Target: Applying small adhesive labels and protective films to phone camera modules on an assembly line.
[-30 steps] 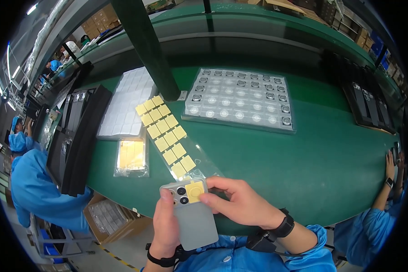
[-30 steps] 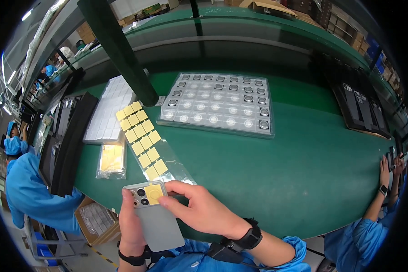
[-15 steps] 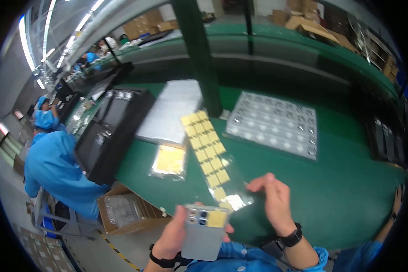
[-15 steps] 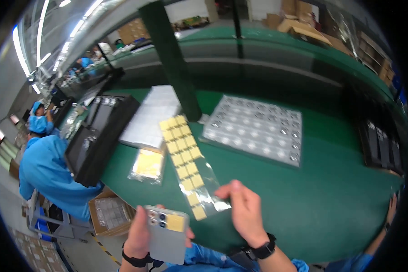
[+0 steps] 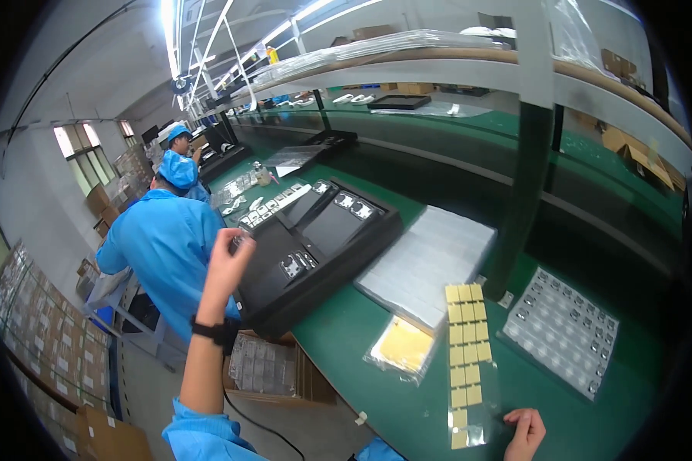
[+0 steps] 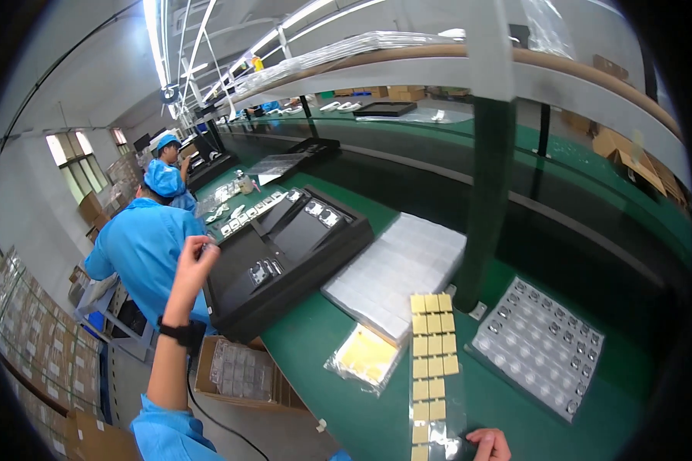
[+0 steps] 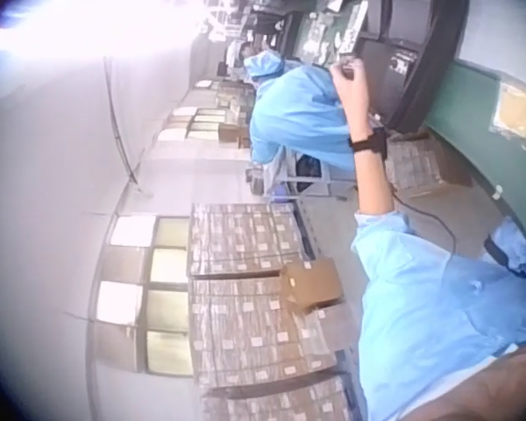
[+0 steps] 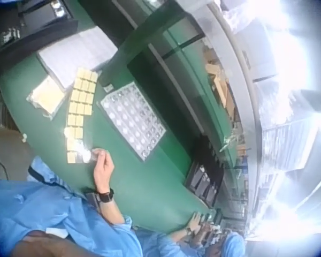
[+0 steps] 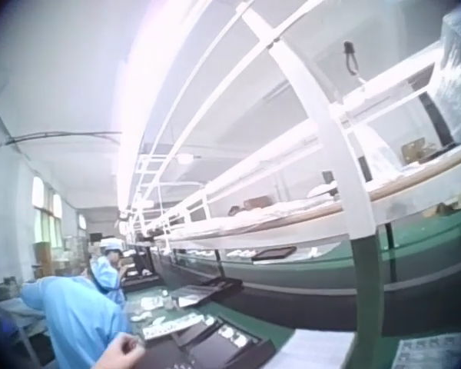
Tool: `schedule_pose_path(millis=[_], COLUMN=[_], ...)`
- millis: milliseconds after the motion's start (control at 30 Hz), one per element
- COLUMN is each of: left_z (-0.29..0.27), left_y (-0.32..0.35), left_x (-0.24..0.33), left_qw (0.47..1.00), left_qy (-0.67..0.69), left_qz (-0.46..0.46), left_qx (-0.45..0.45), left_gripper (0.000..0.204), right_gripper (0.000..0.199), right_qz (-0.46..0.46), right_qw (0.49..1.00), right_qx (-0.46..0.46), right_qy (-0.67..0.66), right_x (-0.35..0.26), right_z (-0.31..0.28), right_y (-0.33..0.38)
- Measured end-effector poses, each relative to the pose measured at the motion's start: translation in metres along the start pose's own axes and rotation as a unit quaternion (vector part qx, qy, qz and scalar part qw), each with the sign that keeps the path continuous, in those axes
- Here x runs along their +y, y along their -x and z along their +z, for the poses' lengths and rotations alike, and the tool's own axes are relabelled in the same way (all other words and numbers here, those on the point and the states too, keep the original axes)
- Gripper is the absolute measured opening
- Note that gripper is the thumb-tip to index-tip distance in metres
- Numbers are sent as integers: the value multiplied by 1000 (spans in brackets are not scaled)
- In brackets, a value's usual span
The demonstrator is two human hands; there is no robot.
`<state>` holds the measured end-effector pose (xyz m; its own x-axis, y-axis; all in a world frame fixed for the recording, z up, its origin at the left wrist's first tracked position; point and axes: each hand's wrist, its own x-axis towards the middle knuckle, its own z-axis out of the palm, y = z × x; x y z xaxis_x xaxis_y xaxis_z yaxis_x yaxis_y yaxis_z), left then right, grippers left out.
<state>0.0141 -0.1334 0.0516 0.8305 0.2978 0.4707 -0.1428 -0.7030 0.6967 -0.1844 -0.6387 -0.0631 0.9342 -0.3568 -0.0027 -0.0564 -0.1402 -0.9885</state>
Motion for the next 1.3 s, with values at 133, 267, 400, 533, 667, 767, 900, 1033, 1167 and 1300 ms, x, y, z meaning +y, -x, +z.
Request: schedule_pose_path(millis=[133, 267, 400, 533, 667, 767, 900, 1033, 1167, 1300], left_z=[30, 41, 59, 68, 87, 63, 66, 123, 165, 182], left_y=[-4, 3, 19, 19, 15, 37, 97, 217, 303, 344], left_x=[-37, -36, -38, -39, -44, -61, -58, 44, 95, 119], left_qw=[992, 991, 990, 996, 998, 990, 956, 983, 993, 970], left_qy=[23, -52, -91, -47, 7, -115, -129, -21, 113, -88], left_qz=[-64, -21, 12, 15, 36, 73, 203, 134, 12, 223], left_qx=[-109, -121, -110, -80, -47, 41, 166, 128, 24, -39], left_gripper=[47, 45, 43, 32, 26, 28, 25, 28, 32, 30], right_gripper=[24, 23, 23, 21, 29, 15, 15, 20, 19, 22], right_qz=[5, 5, 6, 19, -6, -16, -19, -26, -138, -137], right_qw=[1000, 1000, 1000, 1000, 999, 996, 980, 984, 983, 987], right_qx=[17, 29, 21, -1, 27, 45, 103, 102, 69, 47], right_qy=[-6, -7, 7, 2, 18, -75, -168, -145, 97, 72], right_x=[17, 19, 16, 19, 48, 40, 55, 73, 56, 54], right_z=[1, 5, 6, 2, -7, -3, -11, -24, -37, -31], right_y=[-8, -11, -11, -10, -9, -11, -31, -43, -31, -26])
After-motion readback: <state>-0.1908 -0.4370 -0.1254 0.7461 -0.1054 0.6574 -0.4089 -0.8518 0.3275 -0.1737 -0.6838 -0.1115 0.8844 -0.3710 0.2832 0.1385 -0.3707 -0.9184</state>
